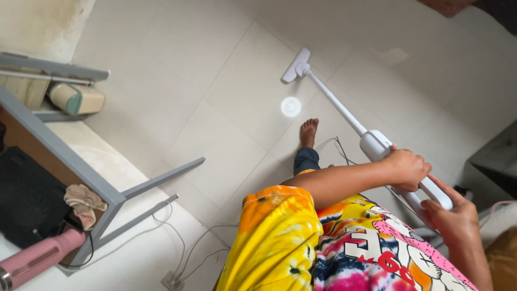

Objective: The person uses a corded stick vacuum to clean a tiled floor in a bedroom. They move the vacuum back and forth across the floor, navigating around furniture such as a desk, bed, and dresser.

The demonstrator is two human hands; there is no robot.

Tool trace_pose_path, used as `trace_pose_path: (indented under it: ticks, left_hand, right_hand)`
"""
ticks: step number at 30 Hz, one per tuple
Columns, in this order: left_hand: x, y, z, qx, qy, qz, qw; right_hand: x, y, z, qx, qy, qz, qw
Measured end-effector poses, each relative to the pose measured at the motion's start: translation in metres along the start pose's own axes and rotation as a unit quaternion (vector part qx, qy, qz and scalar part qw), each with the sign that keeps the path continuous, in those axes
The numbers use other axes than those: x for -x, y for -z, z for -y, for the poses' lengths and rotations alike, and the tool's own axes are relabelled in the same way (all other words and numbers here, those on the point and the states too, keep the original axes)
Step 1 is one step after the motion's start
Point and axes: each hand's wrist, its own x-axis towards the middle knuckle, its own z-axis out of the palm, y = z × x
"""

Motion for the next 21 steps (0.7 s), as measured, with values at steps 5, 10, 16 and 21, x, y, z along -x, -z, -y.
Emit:
trace_pose_path:
  ticks: [5, 10, 16, 21]
  left_hand:
    - [0.005, -0.045, -0.08, 0.001, -0.036, 0.007, 0.999]
    - [0.036, -0.036, -0.12, 0.01, -0.044, 0.051, 0.998]
    - [0.053, -0.075, -0.083, 0.003, -0.025, 0.003, 1.0]
    - [0.096, -0.062, -0.004, 0.0, 0.076, -0.026, 0.997]
  right_hand:
    - [0.069, 0.045, -0.028, 0.006, -0.038, -0.007, 0.999]
    - [0.111, 0.067, -0.021, 0.005, -0.095, 0.016, 0.995]
    - [0.07, 0.043, -0.07, 0.065, -0.016, 0.046, 0.997]
    - [0.055, -0.026, -0.032, 0.215, 0.057, 0.086, 0.971]
